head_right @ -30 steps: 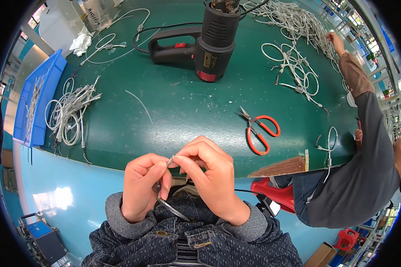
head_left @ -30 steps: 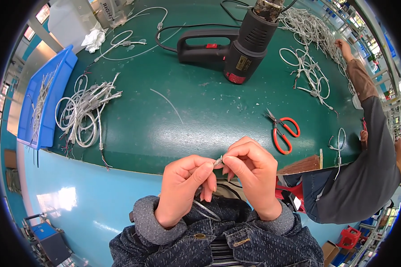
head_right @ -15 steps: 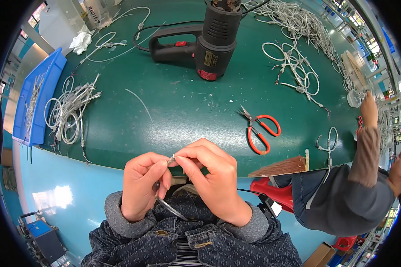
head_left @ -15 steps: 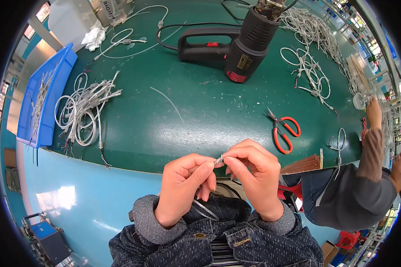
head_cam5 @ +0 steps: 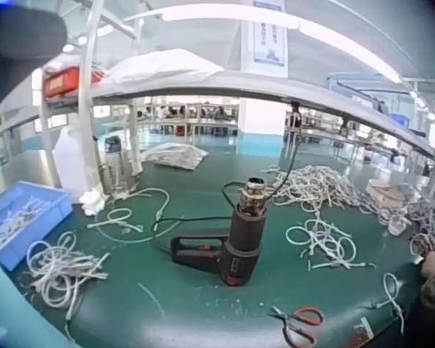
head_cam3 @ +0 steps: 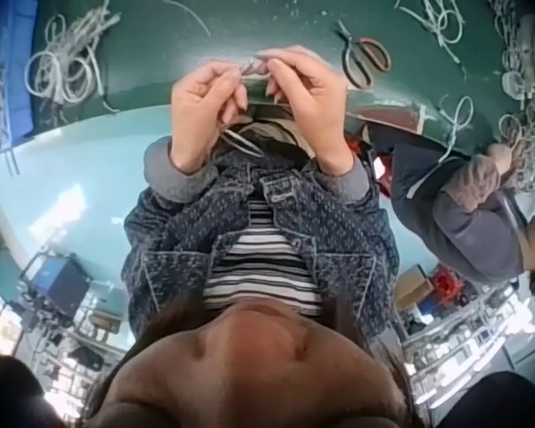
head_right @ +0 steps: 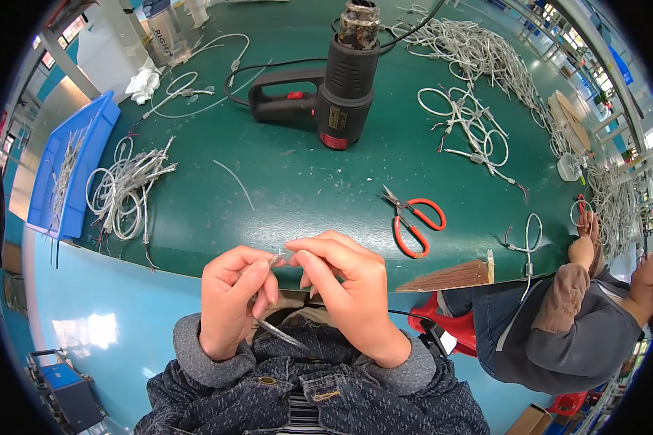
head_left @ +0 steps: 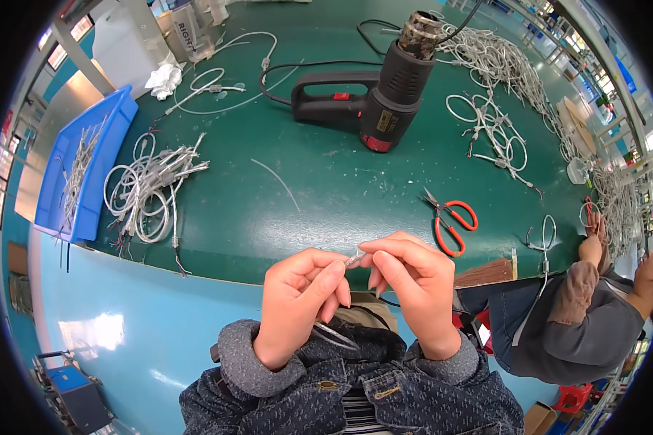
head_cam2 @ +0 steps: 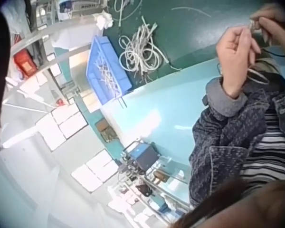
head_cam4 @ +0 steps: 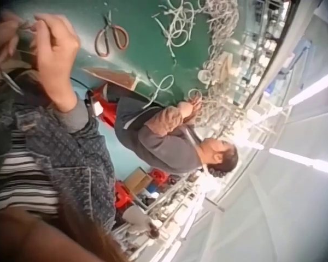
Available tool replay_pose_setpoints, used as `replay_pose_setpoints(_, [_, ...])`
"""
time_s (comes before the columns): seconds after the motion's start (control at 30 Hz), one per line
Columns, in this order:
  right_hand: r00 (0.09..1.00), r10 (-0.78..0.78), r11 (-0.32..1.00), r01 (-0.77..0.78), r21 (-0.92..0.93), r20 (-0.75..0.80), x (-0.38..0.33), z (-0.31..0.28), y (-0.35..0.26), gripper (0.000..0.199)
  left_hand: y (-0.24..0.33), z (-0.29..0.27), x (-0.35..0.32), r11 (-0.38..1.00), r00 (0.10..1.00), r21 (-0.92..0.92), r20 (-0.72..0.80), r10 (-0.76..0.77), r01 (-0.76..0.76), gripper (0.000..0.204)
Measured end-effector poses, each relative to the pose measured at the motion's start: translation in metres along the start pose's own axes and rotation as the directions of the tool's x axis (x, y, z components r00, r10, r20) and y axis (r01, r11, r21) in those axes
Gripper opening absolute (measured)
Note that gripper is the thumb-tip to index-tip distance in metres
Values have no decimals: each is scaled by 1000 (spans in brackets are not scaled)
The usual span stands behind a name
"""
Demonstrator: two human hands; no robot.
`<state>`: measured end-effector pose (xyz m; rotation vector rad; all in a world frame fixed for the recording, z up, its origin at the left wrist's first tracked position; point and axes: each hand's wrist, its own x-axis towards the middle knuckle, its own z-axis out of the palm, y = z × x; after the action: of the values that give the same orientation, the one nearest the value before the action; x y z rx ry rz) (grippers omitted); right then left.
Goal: Stripping wire insulation with pliers and applying a heat gun to heat-shrink tubing on wire ends.
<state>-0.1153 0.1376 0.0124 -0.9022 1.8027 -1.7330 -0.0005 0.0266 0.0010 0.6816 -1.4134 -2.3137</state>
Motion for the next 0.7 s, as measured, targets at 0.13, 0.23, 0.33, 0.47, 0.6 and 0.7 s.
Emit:
replay_pose_setpoints(0.13, [1000, -14, 999, 16, 43, -28, -1, -5, -4, 17, 8, 1, -1, 998, 997, -41, 62, 46, -43, 16])
replay_pose_setpoints(0.23, [998, -40, 997, 43, 68, -44, 1, -9, 2, 17, 25, -1, -2, 996, 994, -40, 78, 78, -75, 16])
replay_pose_setpoints(0.33, [994, -66, 995, 72, 64, -85, -5, -24, 10, 17, 50, 4, 5, 983, 975, 9, 135, 179, -181, 15])
replay_pose_setpoints(0.47, [981, -23, 990, 50, 132, -194, -9, -33, 22, 17, 85, 7, 17, 902, 915, 179, 176, 364, -394, 14])
replay_pose_setpoints(0.6, [949, -41, 988, 84, 127, -312, -3, -46, 31, 16, 106, 14, 51, 796, 840, 271, 209, 501, -542, 14])
replay_pose_setpoints(0.7, [929, -77, 992, 107, 64, -361, 1, -53, 39, 15, 112, 16, 87, 741, 794, 285, 223, 566, -608, 15])
